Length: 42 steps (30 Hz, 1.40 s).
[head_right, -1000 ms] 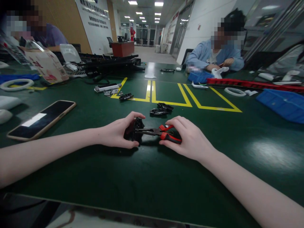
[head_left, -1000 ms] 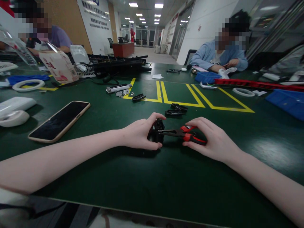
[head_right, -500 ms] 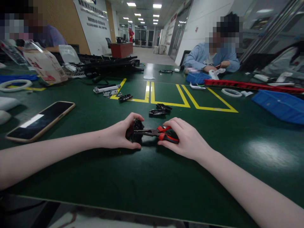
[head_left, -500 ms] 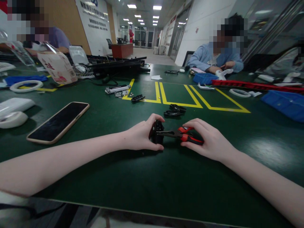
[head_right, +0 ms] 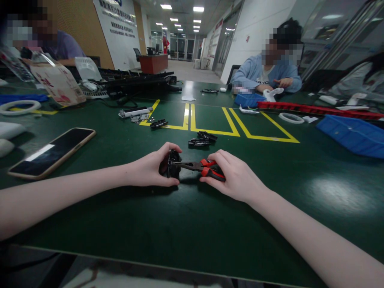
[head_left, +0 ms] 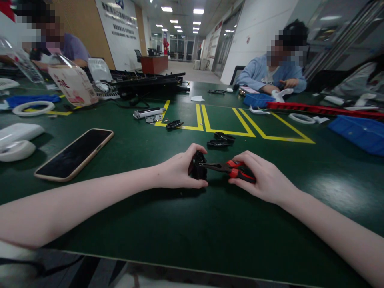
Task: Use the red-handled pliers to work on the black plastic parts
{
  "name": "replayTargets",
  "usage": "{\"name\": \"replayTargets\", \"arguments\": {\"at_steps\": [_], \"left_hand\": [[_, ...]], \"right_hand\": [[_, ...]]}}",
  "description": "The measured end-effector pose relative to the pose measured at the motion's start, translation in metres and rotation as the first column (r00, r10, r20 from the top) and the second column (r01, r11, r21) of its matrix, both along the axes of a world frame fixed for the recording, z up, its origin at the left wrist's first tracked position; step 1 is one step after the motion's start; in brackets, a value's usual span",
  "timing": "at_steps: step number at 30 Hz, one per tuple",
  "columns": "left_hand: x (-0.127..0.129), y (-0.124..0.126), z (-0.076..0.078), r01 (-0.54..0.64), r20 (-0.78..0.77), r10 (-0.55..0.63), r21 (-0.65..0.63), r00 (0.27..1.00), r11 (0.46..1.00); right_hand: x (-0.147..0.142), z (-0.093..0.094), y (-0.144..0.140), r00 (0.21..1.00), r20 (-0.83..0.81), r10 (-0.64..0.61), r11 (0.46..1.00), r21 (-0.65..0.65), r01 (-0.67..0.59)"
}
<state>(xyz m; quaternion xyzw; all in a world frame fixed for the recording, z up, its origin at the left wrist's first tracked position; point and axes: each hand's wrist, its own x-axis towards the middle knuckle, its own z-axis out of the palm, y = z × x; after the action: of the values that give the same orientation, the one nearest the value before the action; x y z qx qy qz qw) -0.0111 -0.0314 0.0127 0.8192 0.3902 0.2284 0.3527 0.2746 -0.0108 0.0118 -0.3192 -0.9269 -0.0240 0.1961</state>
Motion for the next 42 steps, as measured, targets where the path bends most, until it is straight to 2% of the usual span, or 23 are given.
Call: {"name": "replayTargets", "arguments": {"at_steps": [3, 10, 17, 28, 42], "left_hand": [[0.000, 0.001, 0.000, -0.004, -0.028, 0.006, 0.053, 1.000, 0.999], [0.000, 0.003, -0.005, -0.001, -0.132, 0.038, 0.275, 0.991, 0.961], [-0.003, 0.000, -0.002, 0.014, -0.246, 0.079, 0.353, 0.966, 0.936], [-0.010, 0.011, -0.002, 0.066, -0.215, 0.006, 0.325, 0.977, 0.944], [-0.008, 0.015, -0.004, 0.068, -0.222, 0.015, 0.361, 0.975, 0.930]], "right_hand": [[0.000, 0.001, -0.001, 1.000, 0.027, 0.001, 1.000, 0.019, -0.002], [-0.004, 0.001, 0.000, 0.994, 0.112, 0.012, 0.999, 0.039, -0.016], [-0.004, 0.001, 0.002, 0.990, 0.137, -0.035, 0.999, -0.027, 0.039], [-0.007, 0.004, 0.000, 0.988, 0.143, -0.054, 0.992, -0.102, 0.069], [-0.014, 0.009, 0.001, 0.986, 0.161, -0.044, 0.997, -0.057, 0.054]]}}
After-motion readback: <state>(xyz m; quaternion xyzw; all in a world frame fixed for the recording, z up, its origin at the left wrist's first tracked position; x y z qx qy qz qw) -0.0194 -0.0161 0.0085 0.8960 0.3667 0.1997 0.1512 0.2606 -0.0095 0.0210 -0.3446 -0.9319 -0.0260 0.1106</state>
